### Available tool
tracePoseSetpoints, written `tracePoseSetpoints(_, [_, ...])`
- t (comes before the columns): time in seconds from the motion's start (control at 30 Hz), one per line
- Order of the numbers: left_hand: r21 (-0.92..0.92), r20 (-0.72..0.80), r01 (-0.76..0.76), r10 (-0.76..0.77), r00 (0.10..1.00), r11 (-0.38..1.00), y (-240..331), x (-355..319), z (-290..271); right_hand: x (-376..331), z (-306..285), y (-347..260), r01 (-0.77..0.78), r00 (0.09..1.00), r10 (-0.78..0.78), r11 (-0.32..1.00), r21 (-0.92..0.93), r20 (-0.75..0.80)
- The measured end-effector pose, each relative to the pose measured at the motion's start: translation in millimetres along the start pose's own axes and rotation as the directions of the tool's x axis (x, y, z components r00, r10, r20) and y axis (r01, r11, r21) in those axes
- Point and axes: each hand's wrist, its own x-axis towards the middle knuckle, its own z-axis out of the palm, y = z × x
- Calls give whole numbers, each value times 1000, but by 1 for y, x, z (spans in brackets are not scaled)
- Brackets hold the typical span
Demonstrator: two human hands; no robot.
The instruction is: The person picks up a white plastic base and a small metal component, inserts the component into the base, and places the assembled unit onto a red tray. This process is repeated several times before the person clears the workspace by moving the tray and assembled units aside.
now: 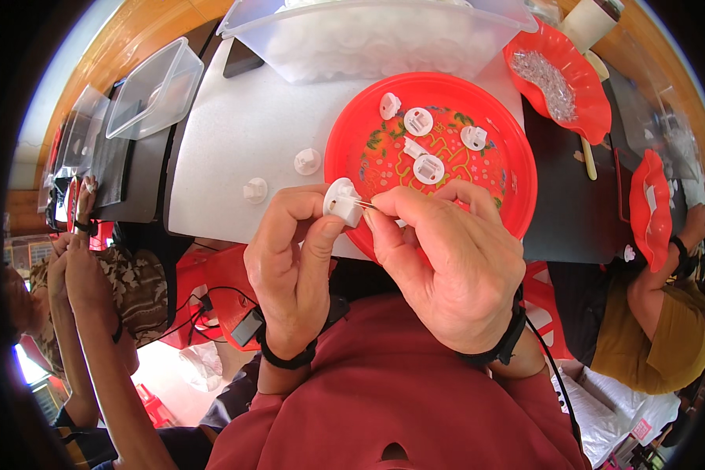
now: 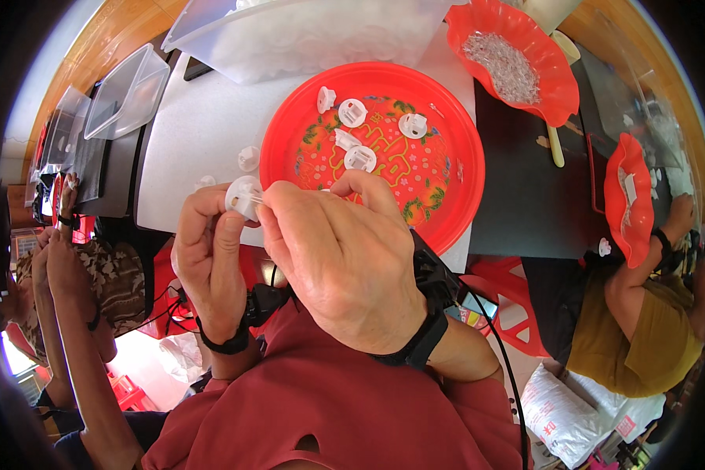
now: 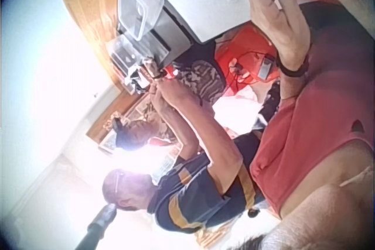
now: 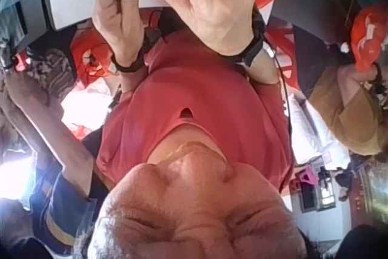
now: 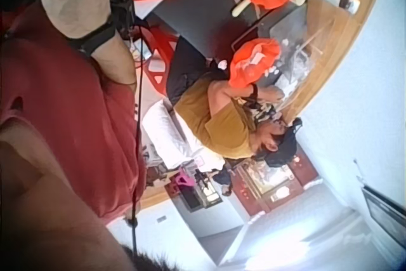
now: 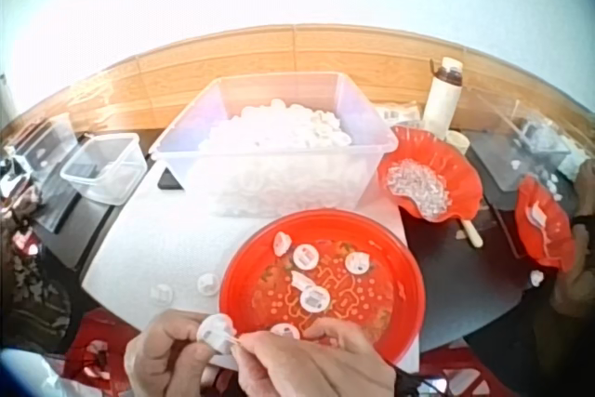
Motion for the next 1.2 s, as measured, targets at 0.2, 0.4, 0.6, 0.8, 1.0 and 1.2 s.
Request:
tracePoseSetpoints(0.2, [124, -14, -72, 74, 997, 990, -1, 0, 3, 1, 0, 1, -16, 1000, 16, 1000, 13, -5])
tracePoseSetpoints(0.4, [147, -15, -103, 107, 994, 984, 3, -1, 3, 5, -10, -1, -72, 996, 68, 994, 78, 59])
tracePoseSetpoints(0.6, [-72, 65, -31, 36, 997, 997, 3, -1, -2, 17, -27, 7, -586, 809, 391, 607, 537, 439])
tracePoseSetpoints(0.8, [-155, 99, -29, 45, 994, 988, 6, -2, -2, 21, -36, 15, -752, 654, 338, 394, 529, 677])
tracePoseSetpoints(1.0, [-159, 152, -30, 55, 987, 987, 11, -6, -5, 12, -29, 7, -689, 725, 367, 387, 613, 583])
tracePoseSetpoints(1.2, [-176, 136, -4, 29, 990, 984, 8, -11, -8, 7, -22, -4, -656, 754, 405, 432, 619, 516])
